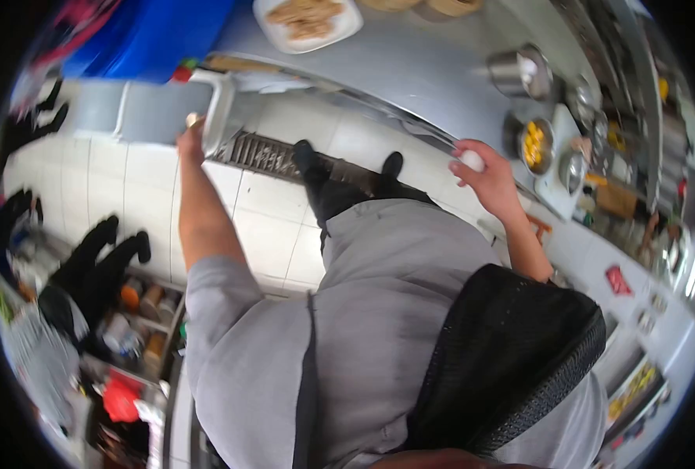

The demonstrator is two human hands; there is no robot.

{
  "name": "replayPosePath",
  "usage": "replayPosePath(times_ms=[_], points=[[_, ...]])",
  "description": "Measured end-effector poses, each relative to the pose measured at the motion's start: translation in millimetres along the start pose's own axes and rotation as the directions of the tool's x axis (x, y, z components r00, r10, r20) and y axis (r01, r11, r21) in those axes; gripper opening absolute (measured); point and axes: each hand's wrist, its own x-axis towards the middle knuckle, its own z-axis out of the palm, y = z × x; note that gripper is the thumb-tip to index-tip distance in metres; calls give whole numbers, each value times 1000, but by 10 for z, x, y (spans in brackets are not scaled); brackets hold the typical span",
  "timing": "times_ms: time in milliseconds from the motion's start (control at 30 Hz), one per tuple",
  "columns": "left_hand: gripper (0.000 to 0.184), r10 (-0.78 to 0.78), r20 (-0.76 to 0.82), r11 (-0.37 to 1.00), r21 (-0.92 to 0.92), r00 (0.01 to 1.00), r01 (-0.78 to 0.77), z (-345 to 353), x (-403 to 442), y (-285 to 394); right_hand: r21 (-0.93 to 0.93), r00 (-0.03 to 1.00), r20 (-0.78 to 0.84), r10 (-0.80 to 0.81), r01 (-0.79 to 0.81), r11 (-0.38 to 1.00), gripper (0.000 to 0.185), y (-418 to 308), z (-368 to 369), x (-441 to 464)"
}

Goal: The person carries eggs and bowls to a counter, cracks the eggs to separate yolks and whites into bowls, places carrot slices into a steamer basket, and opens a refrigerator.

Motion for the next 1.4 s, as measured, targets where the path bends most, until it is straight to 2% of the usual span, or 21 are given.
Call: replayPosePath(times_ms=[33, 100, 133, 167, 233, 267, 300, 367, 433, 533, 600, 633, 733, 833, 900, 1033, 1100, 1267, 1333, 1367, 1400], points=[[54, 204, 176, 976, 33, 963, -213, -122, 196, -239, -23, 1000, 17, -7, 8, 1000, 35, -23, 6, -9], [78, 40, 74, 975, -223, 996, -23, 84, -346, 434, -40, 1000, -2, -7, 7, 999, 36, -41, -24, -40], [73, 124, -153, 991, 66, 980, -115, 217, -411, 399, -56, 1000, -2, 27, -27, 998, 36, -23, -50, -34], [68, 269, -349, 924, 355, 897, -139, 365, -458, 324, -68, 998, 0, 58, -58, 996, 35, 3, -85, -27], [60, 542, -263, 739, 600, 798, -305, 611, -905, 401, -11, 996, -50, 68, -68, 998, 38, 31, -150, -48], [51, 390, -135, 789, 558, 911, -256, 777, -1149, 474, 54, 991, -55, 124, -121, 991, 40, 6, -191, -50], [39, 385, 68, 823, 425, 920, -376, 982, -1260, 377, 122, 983, -54, 176, -169, 978, 42, 20, -258, -62], [31, 446, 432, 784, 235, 784, -575, 1464, -2079, 833, 196, 985, -138, 106, -78, 977, 40, 326, -370, -22], [31, 360, 692, 844, 44, 626, -534, 1924, -2888, 1533, 162, 964, -252, 81, -41, 986, 34, 484, -518, -26], [29, 572, 684, 668, -68, 452, -741, 2617, -3778, 2770, 254, 948, -312, 66, 16, 967, 32, 750, -799, -33], [26, 788, 538, 473, -218, 299, -854, 3212, -4026, 3430, 305, 935, -345, 85, 26, 952, 40, 979, -994, -42], [23, 824, 493, 424, -211, 279, -881, 3511, -4152, 3757, 331, 936, -342, 83, 37, 943, 40, 1072, -1093, -62], [32, 863, 462, 310, -164, 205, -936, 4524, -4258, 4446, 664, 936, -287, 205, 40, 747, 34, 1331, -1420, -145], [42, 799, 563, 237, 29, 211, -971, 5393, -4058, 4662, 799, 948, -219, 231, 38, 600, 30, 1602, -1729, -311], [51, 513, 807, 115, 272, 292, -955, 5729, -3925, 4688, 828, 950, -209, 234, 44, 559, 26, 1826, -1878, -386], [54, 546, 779, 128, 285, 307, -950, 5905, -3928, 4604, 864, 939, -240, 245, 91, 495, 24, 2180, -2098, -524], [61, 610, 704, 73, 407, 364, -911, 5888, -4060, 4645, 878, 955, -221, 195, 108, 466, 26, 2314, -2205, -523], [63, 566, 714, 51, 468, 412, -882, 5955, -3941, 4700, 853, 979, -191, 73, 129, 505, 33, 2381, -2335, -442], [56, 569, 681, 232, 406, 462, -884, 5911, -3903, 4716, 825, 974, -195, 120, 96, 557, 35, 2221, -2398, -464], [56, 575, 671, 240, 408, 468, -881, 5843, -3984, 4721, 819, 975, -192, 110, 97, 565, 35, 2210, -2416, -450], [52, 532, 645, 694, 39, 548, -719, 5730, -4088, 4702, 816, 979, -181, 96, 96, 570, 34, 2214, -2427, -427]])
